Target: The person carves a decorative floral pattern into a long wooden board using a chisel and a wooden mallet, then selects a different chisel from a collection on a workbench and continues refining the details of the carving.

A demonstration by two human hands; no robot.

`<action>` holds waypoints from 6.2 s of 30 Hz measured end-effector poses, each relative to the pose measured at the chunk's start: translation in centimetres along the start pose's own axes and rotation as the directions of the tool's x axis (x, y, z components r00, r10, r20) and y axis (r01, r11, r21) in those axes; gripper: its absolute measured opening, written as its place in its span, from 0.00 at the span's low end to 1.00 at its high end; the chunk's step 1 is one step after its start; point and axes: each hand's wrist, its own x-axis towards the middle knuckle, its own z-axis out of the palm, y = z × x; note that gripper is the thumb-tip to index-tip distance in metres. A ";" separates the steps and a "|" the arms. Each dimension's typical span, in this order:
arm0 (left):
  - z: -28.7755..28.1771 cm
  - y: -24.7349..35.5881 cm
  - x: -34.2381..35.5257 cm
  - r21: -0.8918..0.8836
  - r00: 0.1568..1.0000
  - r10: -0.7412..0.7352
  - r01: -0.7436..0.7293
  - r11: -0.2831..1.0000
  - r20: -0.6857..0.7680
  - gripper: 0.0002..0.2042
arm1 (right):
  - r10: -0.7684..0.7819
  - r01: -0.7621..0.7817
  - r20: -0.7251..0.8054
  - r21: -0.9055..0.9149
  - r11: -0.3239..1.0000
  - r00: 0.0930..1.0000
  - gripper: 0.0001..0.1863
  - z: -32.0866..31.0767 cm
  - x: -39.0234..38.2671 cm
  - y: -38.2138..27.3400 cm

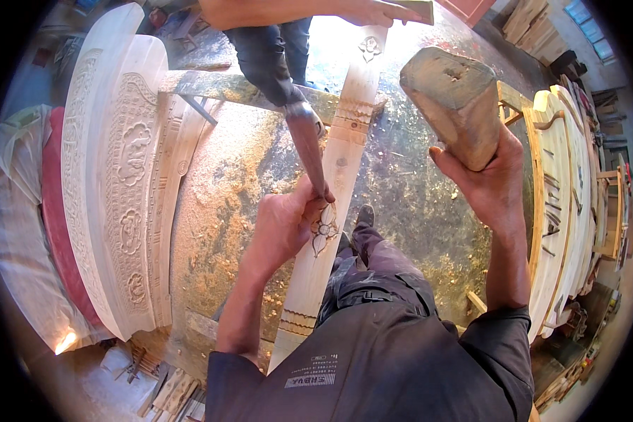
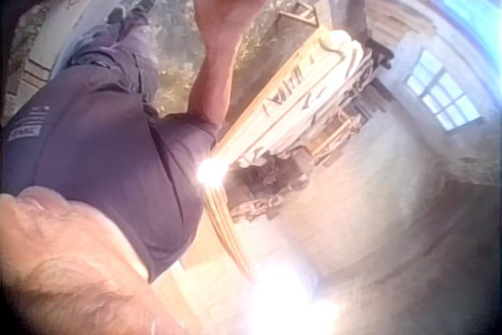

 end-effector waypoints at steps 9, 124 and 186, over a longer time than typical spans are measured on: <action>-0.1 1.0 0.4 0.214 0.997 -0.034 0.017 0.977 0.075 0.11 | -0.068 0.077 -0.130 0.070 0.995 0.989 0.25 -0.5 0.6 -1.4; 6.8 5.9 0.6 -0.353 0.796 0.313 -0.533 0.769 -0.518 0.18 | -0.269 0.300 -0.328 0.046 0.953 0.905 0.38 -5.3 -7.3 2.3; 7.9 6.1 1.2 -0.247 0.781 0.325 -0.511 0.823 -0.533 0.18 | 0.008 -0.007 -0.372 0.005 1.000 0.928 0.45 -2.1 -7.7 0.9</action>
